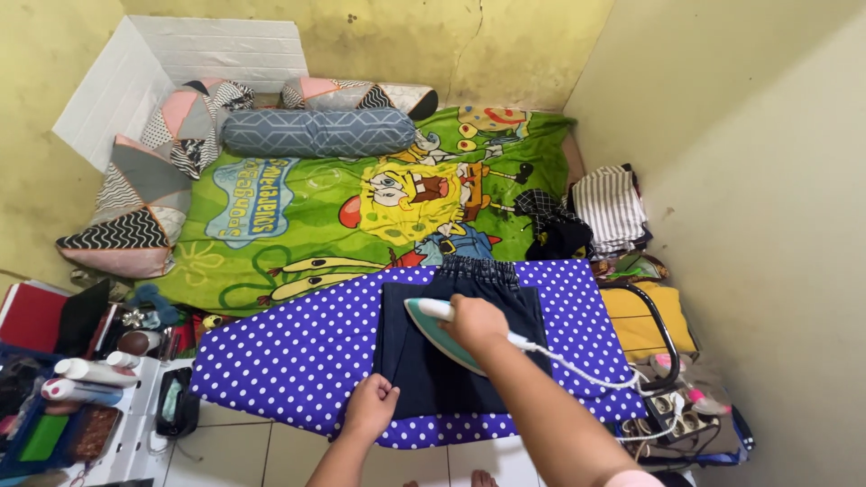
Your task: Iron and fold a pair of dark blue trousers on an ironing board.
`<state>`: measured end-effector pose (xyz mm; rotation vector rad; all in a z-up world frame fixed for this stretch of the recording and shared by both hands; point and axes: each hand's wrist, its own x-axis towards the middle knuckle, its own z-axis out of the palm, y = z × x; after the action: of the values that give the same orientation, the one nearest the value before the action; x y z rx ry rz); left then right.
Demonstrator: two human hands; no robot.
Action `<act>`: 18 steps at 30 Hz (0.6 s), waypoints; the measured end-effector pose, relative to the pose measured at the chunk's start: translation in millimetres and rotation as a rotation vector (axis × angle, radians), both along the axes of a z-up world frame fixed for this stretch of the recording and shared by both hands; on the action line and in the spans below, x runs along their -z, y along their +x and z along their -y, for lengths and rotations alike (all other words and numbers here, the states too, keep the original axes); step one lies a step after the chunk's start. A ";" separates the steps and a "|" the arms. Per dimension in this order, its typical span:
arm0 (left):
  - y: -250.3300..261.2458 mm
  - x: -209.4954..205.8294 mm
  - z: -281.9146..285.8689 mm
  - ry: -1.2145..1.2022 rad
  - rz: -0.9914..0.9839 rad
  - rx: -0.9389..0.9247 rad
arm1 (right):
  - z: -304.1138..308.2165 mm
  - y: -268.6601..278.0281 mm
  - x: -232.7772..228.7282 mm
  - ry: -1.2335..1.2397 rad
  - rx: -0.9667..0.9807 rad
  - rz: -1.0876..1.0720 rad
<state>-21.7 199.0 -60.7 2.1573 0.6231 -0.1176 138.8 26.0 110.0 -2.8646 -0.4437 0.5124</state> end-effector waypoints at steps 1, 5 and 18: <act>0.6 -1.2 0.3 0.000 0.000 0.003 | -3.3 0.9 1.3 0.000 0.003 0.000; 0.8 1.0 1.4 -0.003 -0.034 -0.028 | -6.9 3.1 6.2 0.031 0.071 -0.006; 4.1 3.0 1.0 0.018 -0.054 -0.036 | 76.5 -56.0 -3.3 -0.039 0.117 -0.054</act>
<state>-17.6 198.0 -63.7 2.1648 0.6960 -0.1518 82.8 -50.5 113.2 -2.8843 -0.2580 0.5814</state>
